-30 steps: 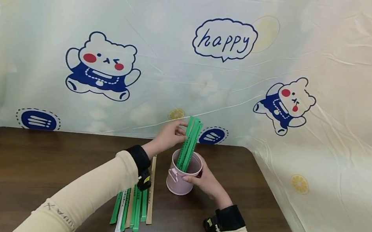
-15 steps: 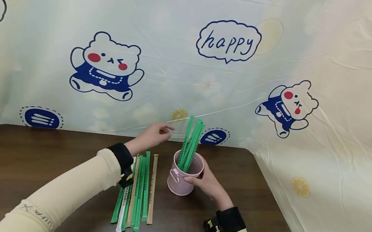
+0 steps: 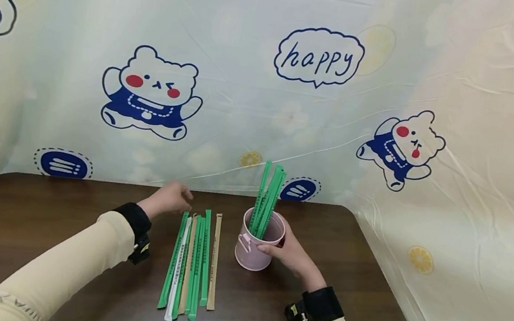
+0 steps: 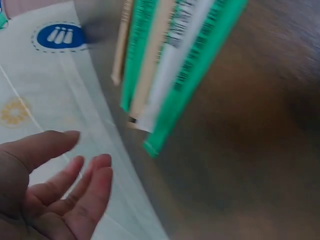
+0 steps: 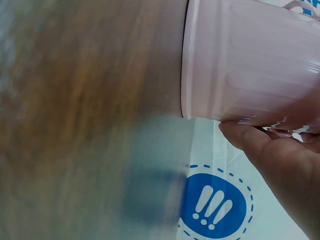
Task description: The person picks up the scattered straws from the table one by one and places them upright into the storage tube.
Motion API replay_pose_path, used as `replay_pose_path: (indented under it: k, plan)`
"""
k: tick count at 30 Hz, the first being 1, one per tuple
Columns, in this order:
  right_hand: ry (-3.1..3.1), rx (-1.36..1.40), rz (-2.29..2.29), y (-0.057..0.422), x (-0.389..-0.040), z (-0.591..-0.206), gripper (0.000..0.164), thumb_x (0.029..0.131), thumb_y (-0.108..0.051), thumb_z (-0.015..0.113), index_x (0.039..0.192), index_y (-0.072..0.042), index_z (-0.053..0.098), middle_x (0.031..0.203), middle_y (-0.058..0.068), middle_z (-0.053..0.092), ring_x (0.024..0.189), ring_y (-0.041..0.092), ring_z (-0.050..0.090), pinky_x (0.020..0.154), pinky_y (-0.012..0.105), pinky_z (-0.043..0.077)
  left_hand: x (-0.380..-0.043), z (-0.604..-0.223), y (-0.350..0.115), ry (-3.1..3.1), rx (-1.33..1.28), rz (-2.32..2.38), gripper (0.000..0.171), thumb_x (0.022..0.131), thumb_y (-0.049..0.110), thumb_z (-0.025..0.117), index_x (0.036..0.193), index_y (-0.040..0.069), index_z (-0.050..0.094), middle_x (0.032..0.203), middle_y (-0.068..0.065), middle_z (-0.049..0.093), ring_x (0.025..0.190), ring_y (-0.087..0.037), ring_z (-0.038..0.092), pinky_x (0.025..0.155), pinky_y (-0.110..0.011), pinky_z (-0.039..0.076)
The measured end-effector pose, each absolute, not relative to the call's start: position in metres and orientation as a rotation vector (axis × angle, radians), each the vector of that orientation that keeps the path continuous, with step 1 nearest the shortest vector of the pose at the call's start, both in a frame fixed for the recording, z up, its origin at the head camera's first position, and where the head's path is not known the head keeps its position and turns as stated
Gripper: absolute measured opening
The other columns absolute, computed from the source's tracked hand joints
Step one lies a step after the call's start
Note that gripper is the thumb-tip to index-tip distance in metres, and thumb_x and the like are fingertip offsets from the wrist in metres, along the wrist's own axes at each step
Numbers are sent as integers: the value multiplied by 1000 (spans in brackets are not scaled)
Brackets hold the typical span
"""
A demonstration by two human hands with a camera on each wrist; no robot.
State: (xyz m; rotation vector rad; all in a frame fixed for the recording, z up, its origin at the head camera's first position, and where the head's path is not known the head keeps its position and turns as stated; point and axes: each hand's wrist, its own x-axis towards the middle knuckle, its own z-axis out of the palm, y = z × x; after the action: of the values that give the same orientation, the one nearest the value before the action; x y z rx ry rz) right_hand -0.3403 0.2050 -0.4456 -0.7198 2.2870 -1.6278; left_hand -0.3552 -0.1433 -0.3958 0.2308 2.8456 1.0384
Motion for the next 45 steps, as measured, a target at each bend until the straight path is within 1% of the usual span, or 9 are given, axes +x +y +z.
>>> replay_pose_path:
  k: [1,3,6,9,15,22,28,33,45]
  plan:
    - [2287,-721,-1629,205,-340,-445,92,88,-23,75,156,-9,15,154,23,31,139,42,34,114,55,34,-355,-400,-146,2838,195,1027,16,90,2,61,88,-11,69,86,-22,69,63,-21,57,60,-29,48]
    - [2286,-722,-1635,205,-340,-445,92,88,-23,75,156,-9,15,154,23,31,139,42,34,114,55,34,-355,-408,-151,2811,146,1015,27,89,0,58,63,-3,63,64,-14,62,51,-17,50,54,-26,42]
    - [2294,-718,-1633,204,-340,-443,93,87,-24,75,156,-10,14,154,24,31,139,42,35,114,55,34,-354,-417,-155,2772,98,1024,43,86,-1,56,47,13,43,48,-3,48,45,-16,46,49,-26,39]
    - [2298,-709,-1627,204,-340,-441,93,87,-24,75,156,-10,14,154,24,31,139,42,35,114,56,34,-351,-423,-155,2761,68,1034,45,83,-1,58,46,17,39,48,-4,53,47,-19,52,49,-27,43]
    - [2303,-694,-1616,202,-340,-437,93,87,-25,76,156,-10,14,155,23,31,140,42,34,115,57,34,-344,-425,-147,2810,-65,1045,45,84,2,65,48,14,41,52,-7,54,49,-19,54,49,-27,45]
    - [2298,-730,-1633,201,-341,-435,92,87,-24,76,155,-10,16,154,23,33,139,42,35,114,54,35,-345,-433,-143,2857,-151,1048,28,86,4,66,59,2,59,50,-3,48,48,-16,49,49,-25,41]
    - [2305,-738,-1629,202,-342,-442,92,87,-24,76,155,-8,17,153,24,33,139,43,36,114,54,35,-339,-439,-140,2878,-165,1075,43,87,3,63,51,12,42,48,-1,42,48,-16,44,49,-26,36]
    - [2304,-733,-1627,202,-342,-447,91,87,-22,76,155,-9,17,153,23,34,138,40,37,112,48,37,-339,-445,-142,2872,-181,1080,43,87,5,64,51,13,42,48,-1,42,47,-16,45,48,-25,36]
    - [2302,-670,-1617,204,-339,-446,91,88,-21,75,156,-12,15,155,21,32,140,39,36,114,52,36,-344,-431,-153,2877,-118,1023,49,91,13,65,47,14,43,43,2,39,46,-16,53,51,-23,39]
